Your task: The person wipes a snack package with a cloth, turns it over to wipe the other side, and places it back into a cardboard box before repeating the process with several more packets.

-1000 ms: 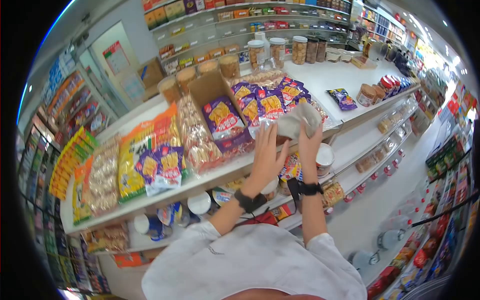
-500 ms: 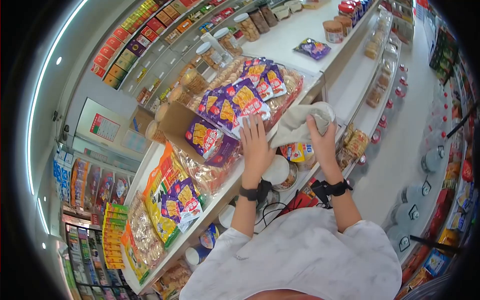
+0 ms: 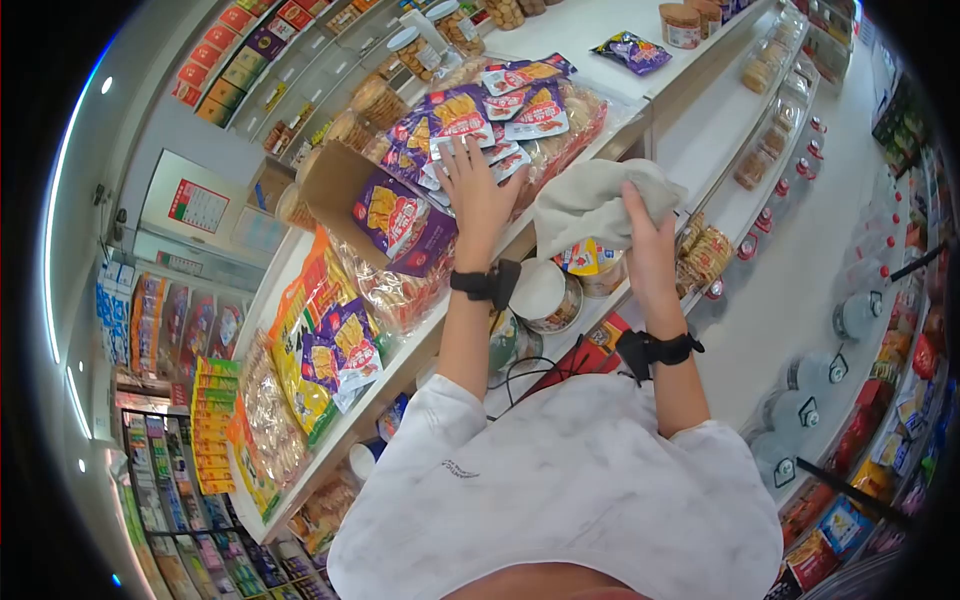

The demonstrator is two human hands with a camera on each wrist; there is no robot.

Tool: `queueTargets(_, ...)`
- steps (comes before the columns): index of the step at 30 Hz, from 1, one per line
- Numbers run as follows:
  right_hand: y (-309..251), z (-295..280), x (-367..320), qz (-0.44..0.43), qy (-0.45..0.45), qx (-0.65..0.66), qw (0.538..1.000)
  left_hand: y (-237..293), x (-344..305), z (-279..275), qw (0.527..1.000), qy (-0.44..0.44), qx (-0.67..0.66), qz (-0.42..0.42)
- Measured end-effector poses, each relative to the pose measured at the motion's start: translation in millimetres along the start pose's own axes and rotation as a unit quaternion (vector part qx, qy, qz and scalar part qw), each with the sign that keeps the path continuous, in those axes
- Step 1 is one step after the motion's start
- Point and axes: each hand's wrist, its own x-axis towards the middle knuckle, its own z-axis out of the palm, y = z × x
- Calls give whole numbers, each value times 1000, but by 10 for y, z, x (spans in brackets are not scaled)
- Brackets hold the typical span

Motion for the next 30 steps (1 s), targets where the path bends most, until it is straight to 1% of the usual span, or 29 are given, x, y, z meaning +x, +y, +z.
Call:
queueTargets(1,-56,11,25,29,-8,58,998,-7,31,-9,1000,11,-2,3)
queueTargets(3,-171,2,-8,93,-15,176,980,25,-48,-60,1000,4,-9,27)
queueTargets(5,-138,-49,21,120,-42,169,977,99,-154,-149,999,10,-1,52)
queueTargets(7,-161,-56,6,132,-73,162,975,192,-264,-260,983,0,-182,4)
queueTargets(8,-211,-24,-45,131,-92,160,974,240,-321,-340,963,-5,-270,-21)
queueTargets(9,-244,17,-92,131,-111,157,973,315,-394,-476,929,-38,-362,-62)
queueTargets(10,-241,51,-127,129,-126,150,972,401,-478,-633,885,-72,-449,-105)
queueTargets(11,-239,76,-161,128,-142,140,972,451,-540,-694,827,-104,-532,-148)
queueTargets(12,-248,78,-197,130,-161,122,971,384,-632,-605,786,-113,-589,-152)
queueTargets(15,-167,120,-207,93,-191,-29,977,387,-769,-884,736,-226,-614,-174)
queueTargets(16,-275,246,-274,42,-180,-85,979,375,-818,-892,724,-208,-631,-186)
queueTargets(19,-205,272,-246,37,-205,-191,959,236,-992,-865,760,-178,-595,-189)
queueTargets(20,-227,317,-271,46,-190,-201,960,272,-1038,-919,781,-122,-586,-179)
queueTargets(23,-230,294,-312,84,-177,-215,957,225,-1131,-1032,795,-40,-572,-197)
queueTargets(24,-240,268,-338,93,-193,-249,945,207,-1160,-1105,777,-47,-590,-213)
queueTargets(25,-268,266,-337,103,-208,-279,932,162,-1212,-1150,813,-43,-545,-202)
queueTargets(26,-283,276,-362,113,-222,-308,918,130,-1274,-1170,820,-57,-530,-206)
queueTargets(27,-284,314,-410,81,-238,-287,924,97,-1313,-1191,829,-70,-516,-204)
queueTargets(29,-252,399,-478,9,-267,-235,935,81,-1395,-1339,871,-96,-463,-133)
queueTargets(30,-233,367,-471,42,-280,-233,930,73,-1432,-1407,888,-111,-436,-96)
